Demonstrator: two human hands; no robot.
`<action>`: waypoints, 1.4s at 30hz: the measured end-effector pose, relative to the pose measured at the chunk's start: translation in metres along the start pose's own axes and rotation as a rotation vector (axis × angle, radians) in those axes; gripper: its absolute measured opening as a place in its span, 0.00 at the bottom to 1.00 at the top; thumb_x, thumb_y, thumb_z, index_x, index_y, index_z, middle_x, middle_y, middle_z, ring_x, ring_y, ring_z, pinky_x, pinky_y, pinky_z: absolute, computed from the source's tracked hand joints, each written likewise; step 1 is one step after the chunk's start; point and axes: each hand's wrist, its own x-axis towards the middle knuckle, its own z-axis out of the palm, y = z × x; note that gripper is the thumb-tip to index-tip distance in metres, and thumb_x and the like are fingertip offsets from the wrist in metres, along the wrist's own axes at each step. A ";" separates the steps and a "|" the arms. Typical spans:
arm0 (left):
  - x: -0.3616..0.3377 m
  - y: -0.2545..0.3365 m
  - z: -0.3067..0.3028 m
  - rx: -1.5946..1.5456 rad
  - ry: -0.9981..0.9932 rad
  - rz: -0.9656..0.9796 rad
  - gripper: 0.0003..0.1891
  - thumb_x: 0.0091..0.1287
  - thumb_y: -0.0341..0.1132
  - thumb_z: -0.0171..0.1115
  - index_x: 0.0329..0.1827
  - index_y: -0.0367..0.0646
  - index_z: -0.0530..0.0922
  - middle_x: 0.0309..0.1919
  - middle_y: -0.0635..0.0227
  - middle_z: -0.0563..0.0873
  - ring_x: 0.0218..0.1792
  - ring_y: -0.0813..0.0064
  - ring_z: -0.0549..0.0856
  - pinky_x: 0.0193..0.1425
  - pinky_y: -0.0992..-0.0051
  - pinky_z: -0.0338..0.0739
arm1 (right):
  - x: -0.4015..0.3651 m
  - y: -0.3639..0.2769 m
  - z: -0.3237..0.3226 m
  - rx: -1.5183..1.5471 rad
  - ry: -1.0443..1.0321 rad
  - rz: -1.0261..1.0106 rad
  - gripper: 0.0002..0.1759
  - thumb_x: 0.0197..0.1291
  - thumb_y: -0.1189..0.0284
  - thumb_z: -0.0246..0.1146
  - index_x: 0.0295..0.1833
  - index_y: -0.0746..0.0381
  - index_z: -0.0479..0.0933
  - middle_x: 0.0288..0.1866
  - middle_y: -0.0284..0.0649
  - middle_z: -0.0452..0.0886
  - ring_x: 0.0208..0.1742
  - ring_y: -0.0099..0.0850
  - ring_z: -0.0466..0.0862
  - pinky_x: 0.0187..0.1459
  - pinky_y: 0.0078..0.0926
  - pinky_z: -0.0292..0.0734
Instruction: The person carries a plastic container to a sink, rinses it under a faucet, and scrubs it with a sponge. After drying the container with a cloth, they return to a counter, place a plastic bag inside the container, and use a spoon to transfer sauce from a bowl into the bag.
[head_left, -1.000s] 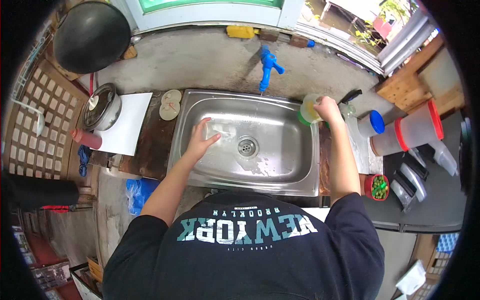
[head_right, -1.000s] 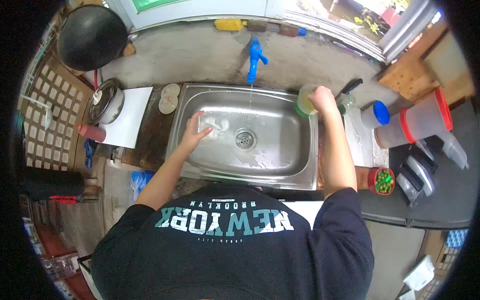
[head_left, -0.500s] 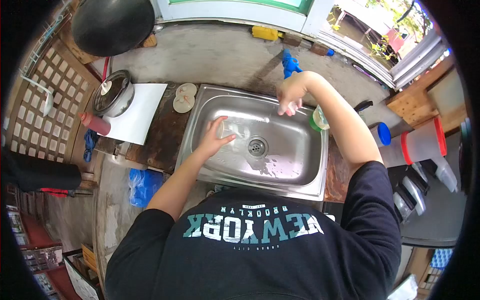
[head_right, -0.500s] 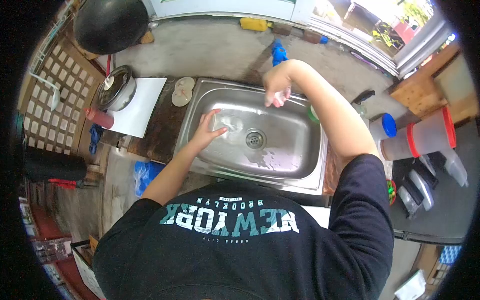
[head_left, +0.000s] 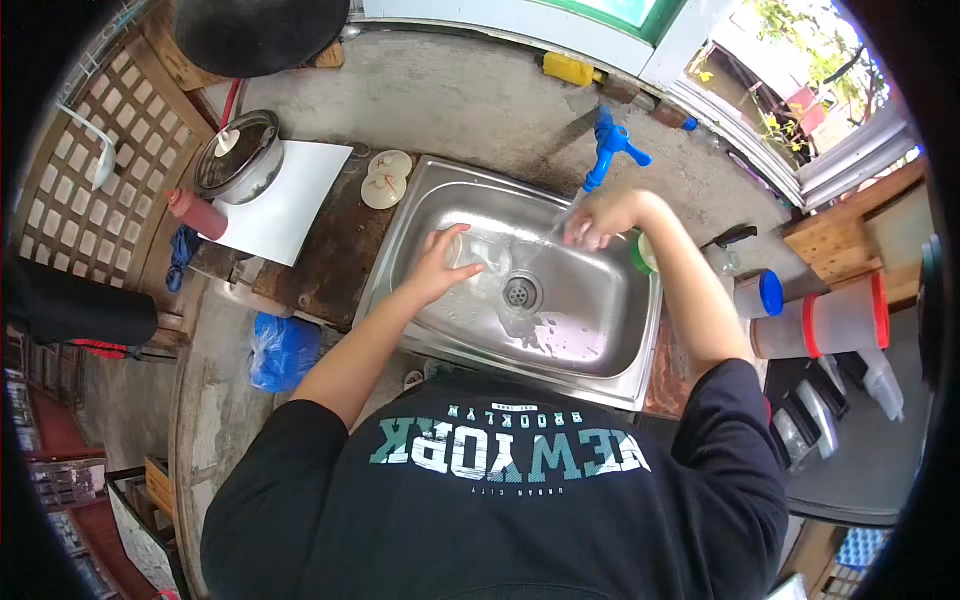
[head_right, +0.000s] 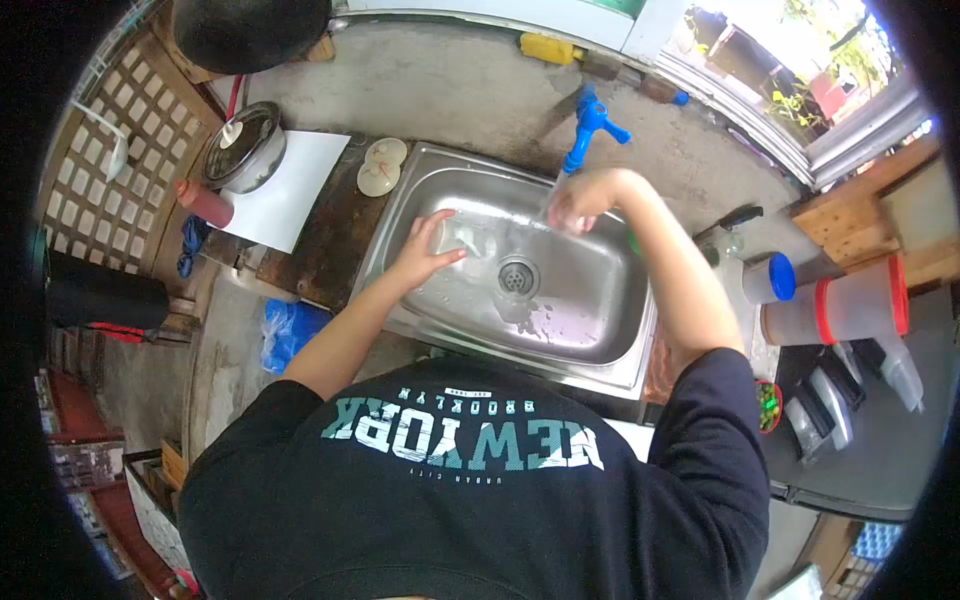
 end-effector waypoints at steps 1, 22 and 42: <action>0.001 0.001 0.001 0.007 -0.007 -0.011 0.37 0.51 0.51 0.73 0.64 0.59 0.67 0.58 0.54 0.68 0.62 0.53 0.69 0.65 0.61 0.65 | 0.022 0.014 0.014 0.131 0.108 -0.067 0.21 0.52 0.68 0.63 0.52 0.63 0.78 0.46 0.39 0.82 0.44 0.28 0.81 0.47 0.26 0.79; 0.060 0.006 0.069 0.286 -0.169 -0.091 0.42 0.46 0.59 0.72 0.67 0.69 0.66 0.65 0.50 0.64 0.63 0.42 0.68 0.66 0.56 0.65 | 0.097 0.076 0.012 0.118 0.244 -0.242 0.16 0.55 0.76 0.62 0.50 0.70 0.77 0.45 0.42 0.82 0.46 0.28 0.83 0.50 0.25 0.79; 0.078 -0.026 0.116 -1.056 -0.253 -0.665 0.39 0.64 0.63 0.51 0.73 0.54 0.55 0.69 0.62 0.65 0.67 0.53 0.67 0.59 0.41 0.68 | 0.058 0.057 0.012 0.779 0.354 -0.111 0.17 0.56 0.76 0.63 0.51 0.71 0.76 0.48 0.43 0.81 0.48 0.29 0.81 0.52 0.23 0.78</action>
